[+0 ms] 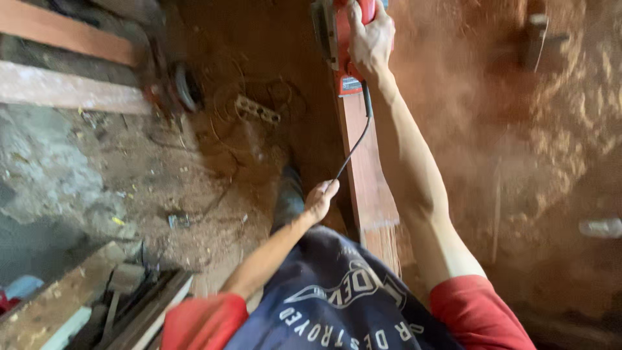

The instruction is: The person uses a circular saw to smooth the surface of a long wooden plank, moving the tool along its length. Later, the person switches to a handheld electric planer to further smooth the wood, generating sawdust.

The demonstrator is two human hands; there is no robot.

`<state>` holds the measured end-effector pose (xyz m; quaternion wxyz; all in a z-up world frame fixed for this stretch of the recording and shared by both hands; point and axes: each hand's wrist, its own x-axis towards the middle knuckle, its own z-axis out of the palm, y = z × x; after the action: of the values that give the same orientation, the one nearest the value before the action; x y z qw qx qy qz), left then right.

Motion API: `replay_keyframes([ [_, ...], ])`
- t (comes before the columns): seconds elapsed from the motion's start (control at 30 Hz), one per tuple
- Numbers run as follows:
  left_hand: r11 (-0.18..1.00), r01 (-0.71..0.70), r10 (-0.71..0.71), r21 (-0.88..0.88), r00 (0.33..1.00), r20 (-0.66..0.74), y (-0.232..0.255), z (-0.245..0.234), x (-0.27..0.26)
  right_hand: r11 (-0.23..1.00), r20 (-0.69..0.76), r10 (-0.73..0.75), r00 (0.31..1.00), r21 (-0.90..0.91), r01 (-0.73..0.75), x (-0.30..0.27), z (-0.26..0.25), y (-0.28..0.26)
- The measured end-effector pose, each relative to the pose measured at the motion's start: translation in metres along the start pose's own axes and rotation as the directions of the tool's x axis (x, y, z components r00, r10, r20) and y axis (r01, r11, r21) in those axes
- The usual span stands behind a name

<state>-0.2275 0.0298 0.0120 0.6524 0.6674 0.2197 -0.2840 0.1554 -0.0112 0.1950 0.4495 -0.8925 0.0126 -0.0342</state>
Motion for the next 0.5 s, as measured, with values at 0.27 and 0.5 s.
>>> replay_keyframes([
  [0.27, 0.990, -0.086, 0.102, 0.115, 0.984, -0.143, 0.167, -0.029, 0.112, 0.986, 0.064, 0.128, 0.990, 0.097, -0.134, 0.132, 0.051, -0.033],
  [0.5, 0.966, 0.154, -0.090, 0.207, 0.952, -0.292, 0.263, -0.049, 0.252, 0.989, -0.036, -0.134, 0.990, 0.054, 0.135, 0.283, 0.131, -0.023],
])
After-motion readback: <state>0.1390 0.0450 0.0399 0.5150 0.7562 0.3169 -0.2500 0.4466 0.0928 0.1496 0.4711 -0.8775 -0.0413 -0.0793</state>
